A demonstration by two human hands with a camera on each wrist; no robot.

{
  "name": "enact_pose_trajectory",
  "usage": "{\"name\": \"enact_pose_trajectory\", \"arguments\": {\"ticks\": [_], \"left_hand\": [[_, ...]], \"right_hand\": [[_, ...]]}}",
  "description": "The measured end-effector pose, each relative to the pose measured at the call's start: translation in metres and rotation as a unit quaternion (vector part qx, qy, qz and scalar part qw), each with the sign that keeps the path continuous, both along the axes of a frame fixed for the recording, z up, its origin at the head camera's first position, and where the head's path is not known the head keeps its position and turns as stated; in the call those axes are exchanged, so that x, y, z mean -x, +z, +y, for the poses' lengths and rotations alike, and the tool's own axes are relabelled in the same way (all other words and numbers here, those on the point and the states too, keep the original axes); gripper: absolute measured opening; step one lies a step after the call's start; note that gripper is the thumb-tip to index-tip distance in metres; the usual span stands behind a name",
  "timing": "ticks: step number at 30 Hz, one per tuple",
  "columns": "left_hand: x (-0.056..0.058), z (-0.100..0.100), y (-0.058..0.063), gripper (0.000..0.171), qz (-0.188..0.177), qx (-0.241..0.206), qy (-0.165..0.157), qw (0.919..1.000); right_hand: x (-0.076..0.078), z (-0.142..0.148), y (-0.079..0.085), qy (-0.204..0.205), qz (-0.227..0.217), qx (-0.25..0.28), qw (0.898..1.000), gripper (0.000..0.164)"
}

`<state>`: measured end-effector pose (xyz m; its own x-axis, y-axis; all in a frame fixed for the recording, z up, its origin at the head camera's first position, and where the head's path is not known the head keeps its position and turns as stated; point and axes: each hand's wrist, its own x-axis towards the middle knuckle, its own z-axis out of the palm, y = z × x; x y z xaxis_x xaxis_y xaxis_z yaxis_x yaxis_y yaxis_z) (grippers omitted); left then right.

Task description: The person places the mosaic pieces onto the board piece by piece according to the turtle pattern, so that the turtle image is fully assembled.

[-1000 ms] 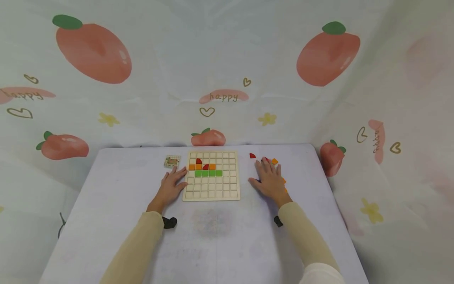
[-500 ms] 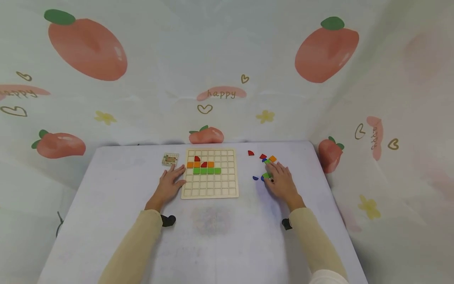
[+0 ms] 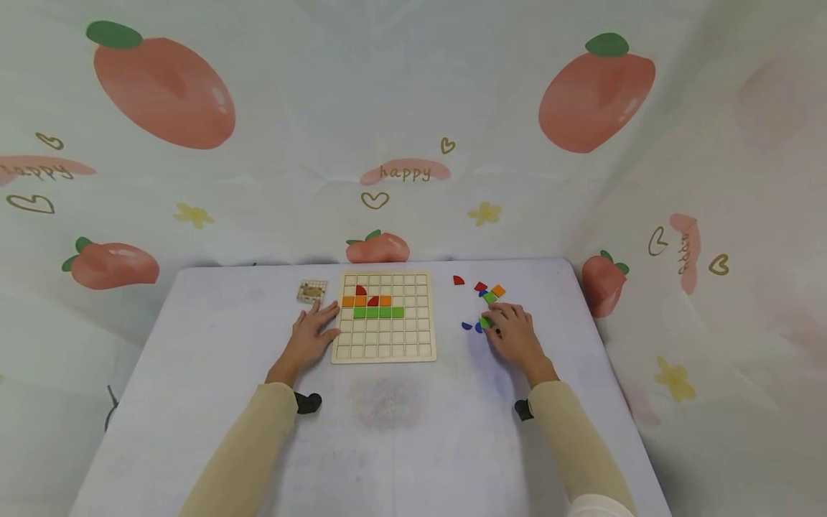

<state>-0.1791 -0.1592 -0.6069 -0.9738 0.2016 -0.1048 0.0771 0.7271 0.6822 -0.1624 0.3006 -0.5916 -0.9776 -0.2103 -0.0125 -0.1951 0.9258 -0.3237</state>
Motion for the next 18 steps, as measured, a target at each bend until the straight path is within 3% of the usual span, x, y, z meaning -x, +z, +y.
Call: {"name": "enact_pose_trajectory", "arguments": {"ticks": [9, 18], "left_hand": [[0.001, 0.0, 0.001, 0.059, 0.001, 0.001, 0.001, 1.0], [-0.001, 0.0, 0.0, 0.061, -0.003, 0.002, -0.002, 1.0]], "right_hand": [[0.009, -0.006, 0.001, -0.012, 0.005, 0.005, 1.0, 0.028], [0.023, -0.019, 0.013, -0.024, -0.011, 0.019, 0.999, 0.039]]}}
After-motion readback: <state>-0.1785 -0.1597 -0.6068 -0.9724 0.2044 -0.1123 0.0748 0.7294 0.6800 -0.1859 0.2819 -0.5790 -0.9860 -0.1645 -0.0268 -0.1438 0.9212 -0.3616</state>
